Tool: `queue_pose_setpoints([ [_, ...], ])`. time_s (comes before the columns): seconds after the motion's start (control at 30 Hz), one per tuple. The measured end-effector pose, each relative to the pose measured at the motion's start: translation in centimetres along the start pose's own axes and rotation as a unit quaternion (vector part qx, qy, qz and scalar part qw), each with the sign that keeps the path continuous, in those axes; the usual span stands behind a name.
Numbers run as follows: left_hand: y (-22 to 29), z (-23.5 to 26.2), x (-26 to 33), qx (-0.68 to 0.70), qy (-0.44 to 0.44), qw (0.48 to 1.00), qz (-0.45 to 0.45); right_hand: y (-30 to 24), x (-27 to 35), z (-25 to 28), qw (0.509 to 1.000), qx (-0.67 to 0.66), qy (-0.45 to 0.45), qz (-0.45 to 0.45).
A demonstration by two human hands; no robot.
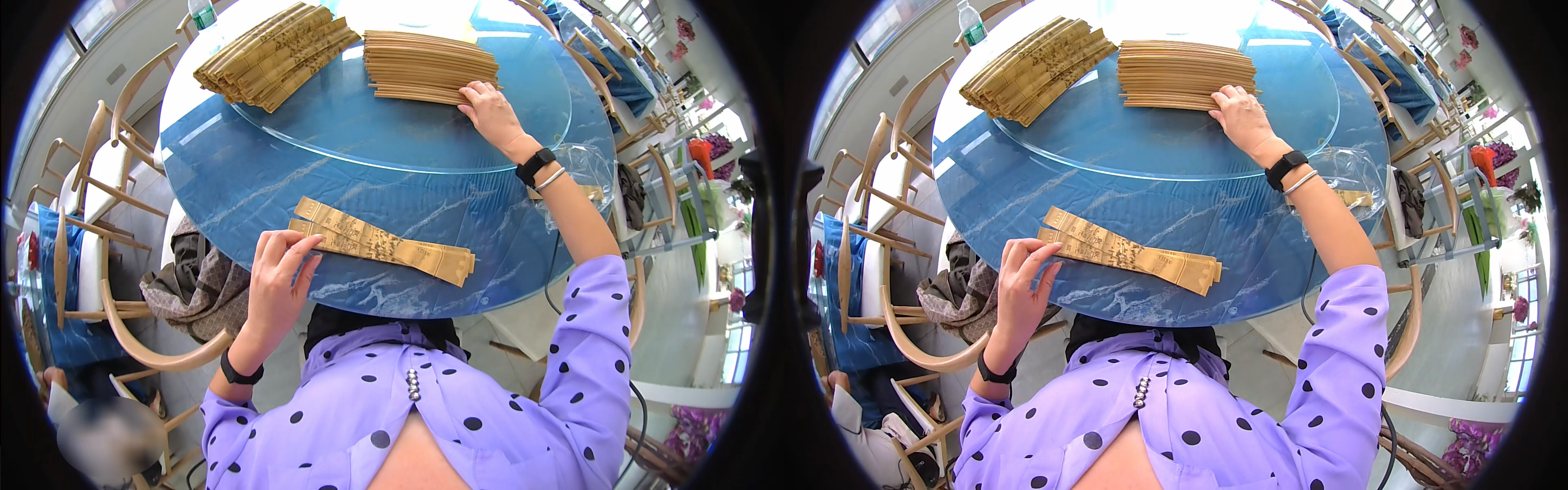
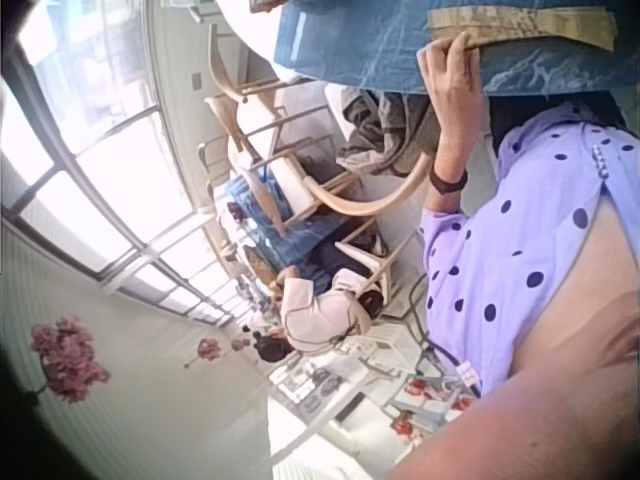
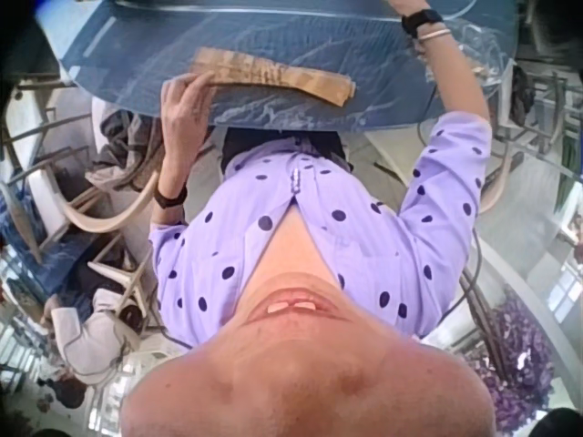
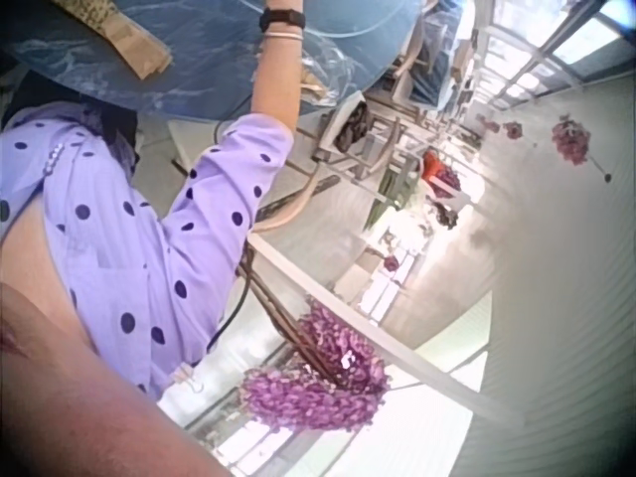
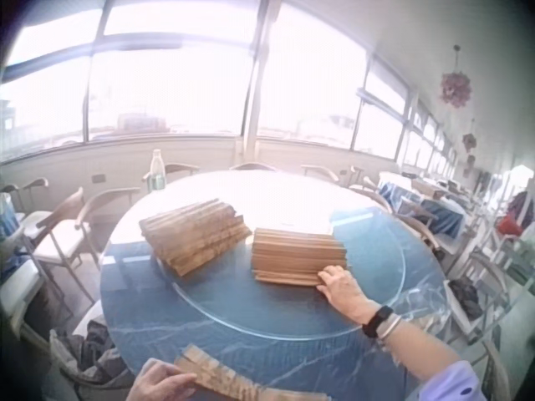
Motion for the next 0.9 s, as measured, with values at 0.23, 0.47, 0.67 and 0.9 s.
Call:
queue_pose_setpoints([
  [0.23, 3.3, -3.1, -0.6, -0.019, -0.051, 0.994, -0.098, -1.6, 0.4, 1.6, 0.999, -0.001, 0.024, 0.046],
  [0.47, 5.0, -5.0, -2.5, -0.068, -0.118, 0.979, -0.153, -2.3, 0.0, 2.1, 0.998, 0.015, -0.005, 0.056],
  [0.67, 5.5, -6.2, -4.1, -0.077, -0.149, 0.970, -0.177, -2.5, 0.6, 2.5, 0.996, -0.044, -0.032, 0.075],
  [0.9, 6.3, -8.2, -5.8, -0.081, -0.188, 0.957, -0.205, -2.8, 0.6, 1.5, 0.992, -0.008, -0.072, 0.104],
])
Point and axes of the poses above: each hand's wrist, its own x-axis away from the middle knuckle, its own z-axis out of the back of the hand, y = z × x, the point moved 5 cm from there along -x, towards the middle knuckle, and after that the axes turned 11 degrees about -y, right-handed, at the moved point
